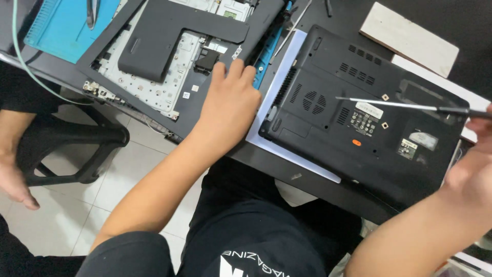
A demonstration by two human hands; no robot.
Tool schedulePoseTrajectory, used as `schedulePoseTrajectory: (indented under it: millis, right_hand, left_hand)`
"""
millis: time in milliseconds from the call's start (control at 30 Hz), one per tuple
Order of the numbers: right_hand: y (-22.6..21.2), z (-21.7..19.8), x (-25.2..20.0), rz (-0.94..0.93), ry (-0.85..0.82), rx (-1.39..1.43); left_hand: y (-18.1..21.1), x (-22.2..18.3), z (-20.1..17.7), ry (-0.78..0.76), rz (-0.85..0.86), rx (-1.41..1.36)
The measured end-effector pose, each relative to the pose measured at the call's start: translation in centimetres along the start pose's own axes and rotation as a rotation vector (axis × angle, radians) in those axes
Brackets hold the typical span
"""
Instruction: The person disassembles a laptop by removing screws, the DVD drive, and the battery to access internal components.
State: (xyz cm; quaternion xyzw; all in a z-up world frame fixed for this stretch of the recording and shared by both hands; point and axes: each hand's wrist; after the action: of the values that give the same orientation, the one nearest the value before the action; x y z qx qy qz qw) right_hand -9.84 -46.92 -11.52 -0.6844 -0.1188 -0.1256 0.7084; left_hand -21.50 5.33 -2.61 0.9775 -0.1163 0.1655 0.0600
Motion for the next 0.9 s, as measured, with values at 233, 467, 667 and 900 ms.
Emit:
schedulePoseTrajectory:
  millis: [233, 467, 667, 900]
  right_hand:
    - [-1.5, -5.9, -12.6, -0.227, 0.225, -0.308]
    - [-4.7, -9.3, -18.9, -0.145, 0.344, -0.106]
    - [-15.5, 6.6, -12.7, 0.098, 0.478, -0.422]
    - [-13.3, 7.1, -12.2, 0.525, 0.166, -1.049]
  left_hand:
    - [-0.4, -0.5, 0.7, -0.173, 0.09, 0.397]
    - [0.0, -0.4, -0.1, -0.21, 0.121, 0.41]
    - [0.3, -0.3, -0.7, -0.295, 0.073, 0.357]
    - [0.1, -0.6, -0.6, -0.239, 0.049, 0.165]
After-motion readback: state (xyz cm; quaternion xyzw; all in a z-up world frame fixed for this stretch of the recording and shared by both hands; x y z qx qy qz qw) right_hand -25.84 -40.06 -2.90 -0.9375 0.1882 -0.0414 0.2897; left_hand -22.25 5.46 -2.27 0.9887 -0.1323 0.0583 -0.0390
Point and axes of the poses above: each hand's wrist, its own x-axis towards the middle knuckle, its own z-axis out of the palm, y = z × x, and after that the axes turned 1 degree about z, right-handed
